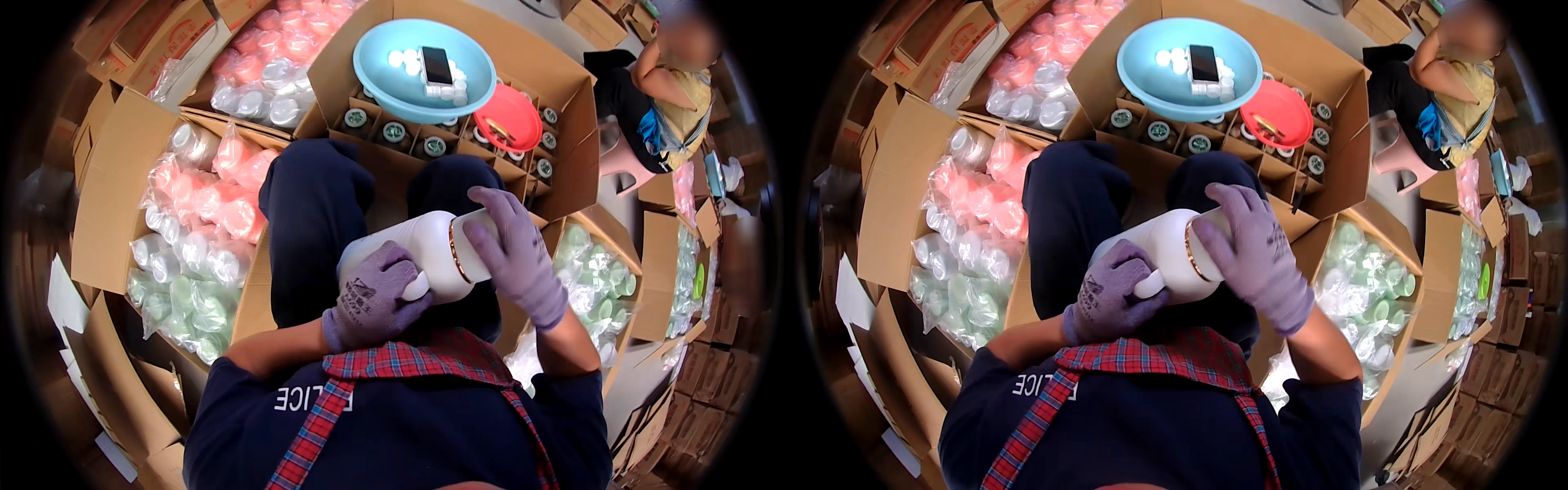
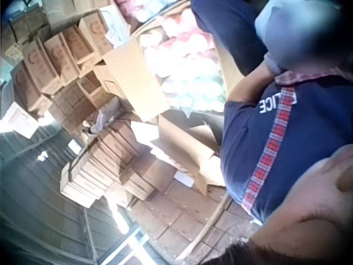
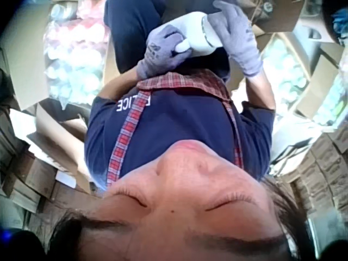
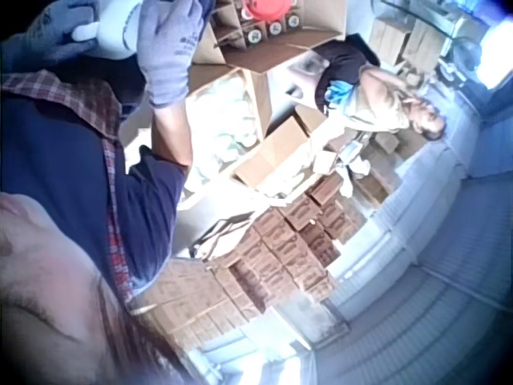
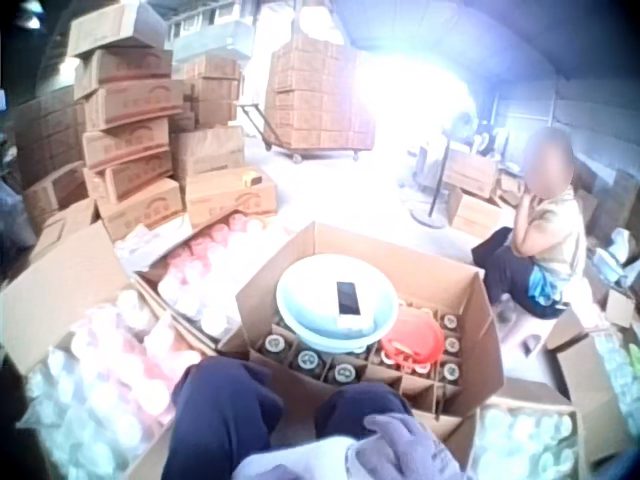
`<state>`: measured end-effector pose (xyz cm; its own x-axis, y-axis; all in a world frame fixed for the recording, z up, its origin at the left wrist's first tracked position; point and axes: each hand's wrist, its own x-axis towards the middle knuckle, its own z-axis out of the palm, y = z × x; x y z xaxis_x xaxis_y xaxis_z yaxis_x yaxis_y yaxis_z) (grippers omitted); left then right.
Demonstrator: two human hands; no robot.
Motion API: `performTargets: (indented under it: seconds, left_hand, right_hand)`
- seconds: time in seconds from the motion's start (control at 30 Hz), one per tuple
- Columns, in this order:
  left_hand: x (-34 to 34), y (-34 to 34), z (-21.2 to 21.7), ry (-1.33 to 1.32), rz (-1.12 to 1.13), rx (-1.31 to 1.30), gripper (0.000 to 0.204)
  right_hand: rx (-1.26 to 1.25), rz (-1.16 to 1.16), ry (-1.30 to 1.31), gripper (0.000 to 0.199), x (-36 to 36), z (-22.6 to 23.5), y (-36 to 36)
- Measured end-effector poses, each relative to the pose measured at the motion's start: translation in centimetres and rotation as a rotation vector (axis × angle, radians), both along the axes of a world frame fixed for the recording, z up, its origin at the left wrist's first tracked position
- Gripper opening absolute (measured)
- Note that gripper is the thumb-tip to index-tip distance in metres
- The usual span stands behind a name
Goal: The person assembles plastic pitchers by inserting internal components and screwing on lids. They handle multiple units, including white and pink pitchers, taking parts from nearby boxes and basins. The person places the assembled pitchers into a cardboard box.
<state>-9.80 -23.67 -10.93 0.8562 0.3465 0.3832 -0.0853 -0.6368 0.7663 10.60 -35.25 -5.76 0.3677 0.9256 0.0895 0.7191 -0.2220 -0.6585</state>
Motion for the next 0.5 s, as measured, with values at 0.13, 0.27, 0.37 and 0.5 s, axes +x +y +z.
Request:
performTargets:
  seconds: [0.13,0.27,0.37,0.5]
  left_hand:
    - [-0.9,0.9,0.7,0.03,0.13,-0.161,0.023]
    - [0.8,-3.9,0.3,-0.114,0.07,-0.003,0.033]
    - [0.9,-3.5,1.0,-0.095,-0.01,0.291,0.03]
    - [1.3,-2.6,0.5,-0.111,-0.019,0.045,0.031]
  right_hand:
    - [0.049,0.416,0.029,0.072,3.4,3.1,-0.8]
    - [-0.124,0.07,0.112,0.066,3.4,1.1,-1.1]
    - [-0.292,0.048,0.223,0.06,2.7,1.9,4.0]
    - [-0.086,0.395,0.493,0.076,5.8,3.4,4.5]
